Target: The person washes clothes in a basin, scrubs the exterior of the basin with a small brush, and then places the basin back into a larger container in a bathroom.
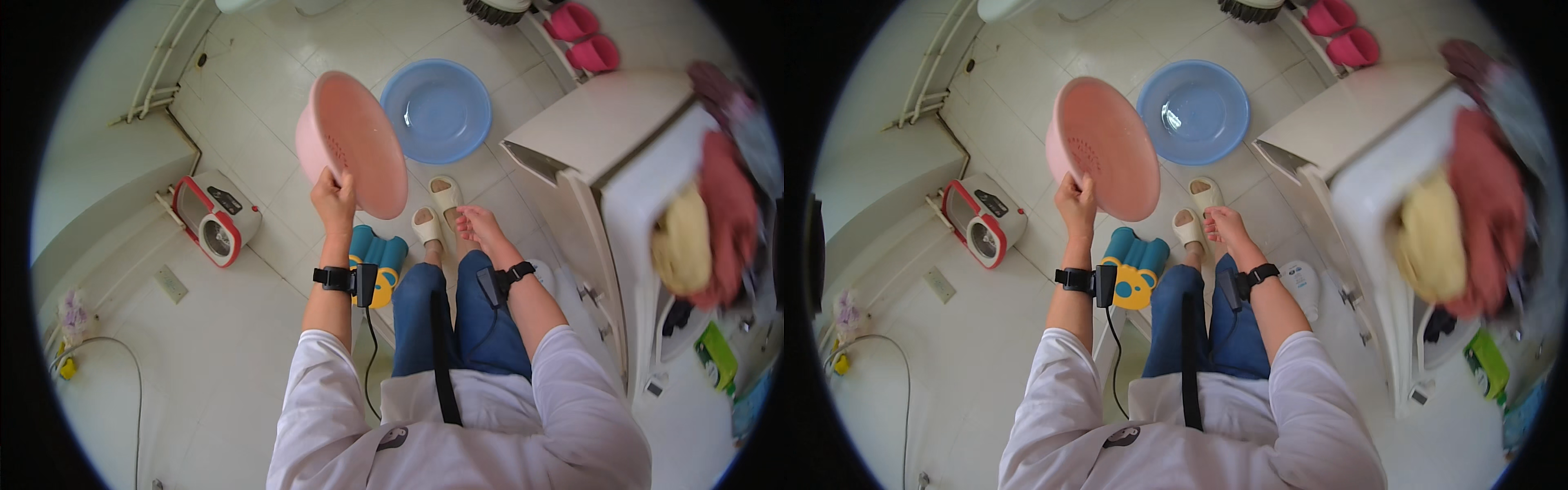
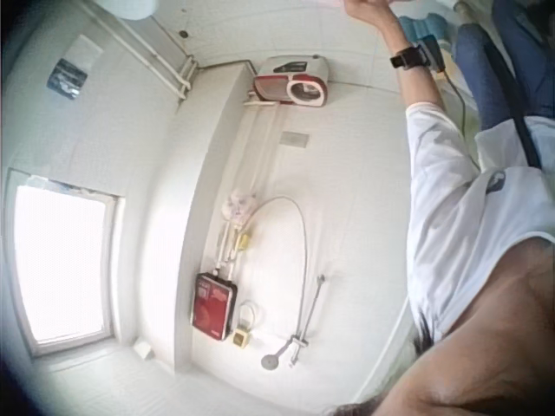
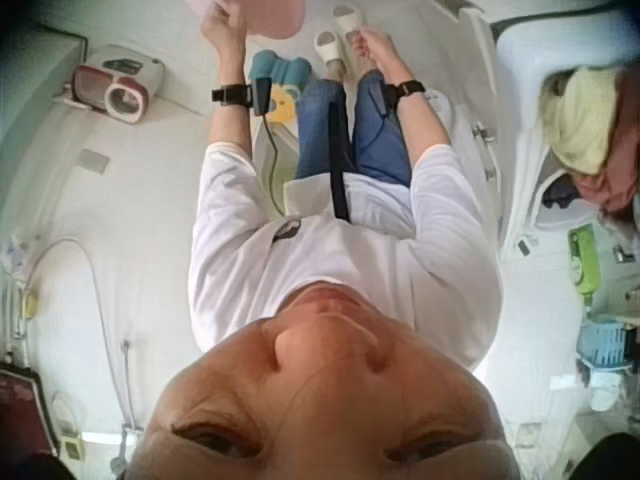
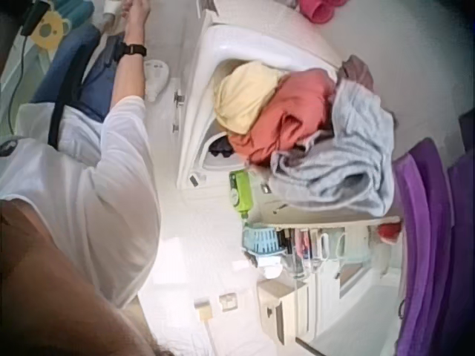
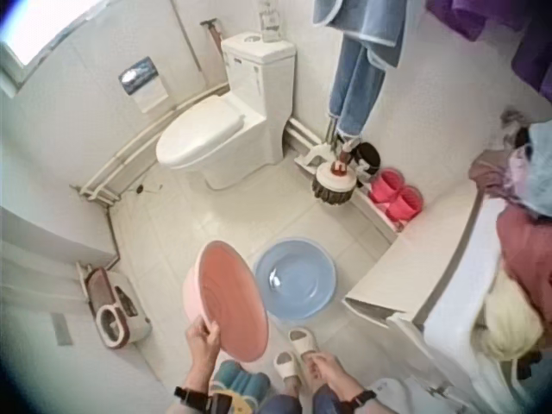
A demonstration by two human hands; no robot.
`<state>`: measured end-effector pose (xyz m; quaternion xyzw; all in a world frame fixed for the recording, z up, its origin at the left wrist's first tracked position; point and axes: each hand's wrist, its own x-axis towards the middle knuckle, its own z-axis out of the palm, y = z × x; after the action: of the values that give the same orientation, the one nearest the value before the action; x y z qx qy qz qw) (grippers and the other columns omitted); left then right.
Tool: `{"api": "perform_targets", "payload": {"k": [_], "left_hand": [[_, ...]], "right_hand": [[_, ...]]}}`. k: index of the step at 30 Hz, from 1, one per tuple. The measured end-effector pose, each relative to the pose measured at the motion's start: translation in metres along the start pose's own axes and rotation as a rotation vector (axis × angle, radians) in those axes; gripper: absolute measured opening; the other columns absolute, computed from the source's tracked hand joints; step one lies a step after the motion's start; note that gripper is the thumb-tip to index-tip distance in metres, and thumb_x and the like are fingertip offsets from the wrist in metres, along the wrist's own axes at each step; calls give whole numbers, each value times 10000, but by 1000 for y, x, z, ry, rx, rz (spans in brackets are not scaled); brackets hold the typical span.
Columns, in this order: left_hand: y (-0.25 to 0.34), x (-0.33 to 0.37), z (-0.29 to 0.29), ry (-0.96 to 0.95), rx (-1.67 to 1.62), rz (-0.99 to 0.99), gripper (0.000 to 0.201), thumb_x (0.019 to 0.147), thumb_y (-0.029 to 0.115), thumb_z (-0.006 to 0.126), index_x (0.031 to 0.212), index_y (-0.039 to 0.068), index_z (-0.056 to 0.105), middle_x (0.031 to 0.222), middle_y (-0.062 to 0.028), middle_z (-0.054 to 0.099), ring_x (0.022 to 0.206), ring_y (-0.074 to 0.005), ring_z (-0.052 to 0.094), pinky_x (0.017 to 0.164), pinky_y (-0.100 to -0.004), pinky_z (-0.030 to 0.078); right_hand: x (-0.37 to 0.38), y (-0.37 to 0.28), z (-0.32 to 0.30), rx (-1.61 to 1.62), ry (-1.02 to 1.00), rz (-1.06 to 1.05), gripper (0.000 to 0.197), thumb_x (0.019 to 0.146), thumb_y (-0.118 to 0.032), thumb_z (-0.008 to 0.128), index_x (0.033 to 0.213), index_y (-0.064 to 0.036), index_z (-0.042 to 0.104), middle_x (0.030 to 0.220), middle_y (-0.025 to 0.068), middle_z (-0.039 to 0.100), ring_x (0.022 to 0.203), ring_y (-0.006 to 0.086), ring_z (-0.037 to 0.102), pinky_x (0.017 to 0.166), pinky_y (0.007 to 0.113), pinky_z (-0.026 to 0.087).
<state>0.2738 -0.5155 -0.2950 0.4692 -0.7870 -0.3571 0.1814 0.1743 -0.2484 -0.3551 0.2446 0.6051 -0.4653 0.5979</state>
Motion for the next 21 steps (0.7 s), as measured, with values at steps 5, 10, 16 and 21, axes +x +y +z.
{"api": "perform_targets", "payload": {"k": [5,10,16,21], "left_hand": [[-2,13,74,-168,158,122,269,742,94,580,599,23,363,522,-138,405,451,-312,385,429,-338,359],[-19,11,105,-343,239,418,229,715,85,622,659,52,402,582,-98,459,497,-291,495,438,-364,394],[-74,10,94,-231,161,430,137,649,-20,623,709,63,533,604,-69,496,489,-222,479,441,-276,393],[-121,6,85,173,-14,-247,93,865,79,521,820,-1,537,745,-13,556,649,-76,495,583,-219,413]], "right_hand": [[111,7,-14,-16,98,36,229,877,-212,450,1017,-73,566,774,35,558,639,129,537,554,260,476],[195,0,-19,81,254,123,273,848,-237,506,1085,-111,457,963,57,475,885,210,491,712,389,488],[256,-8,-7,278,298,158,362,851,-266,512,1171,-137,405,1186,76,377,1148,249,342,851,452,416],[309,-10,-41,457,214,68,396,878,-268,485,1230,-119,385,1299,97,358,1235,228,314,960,463,338]]}}
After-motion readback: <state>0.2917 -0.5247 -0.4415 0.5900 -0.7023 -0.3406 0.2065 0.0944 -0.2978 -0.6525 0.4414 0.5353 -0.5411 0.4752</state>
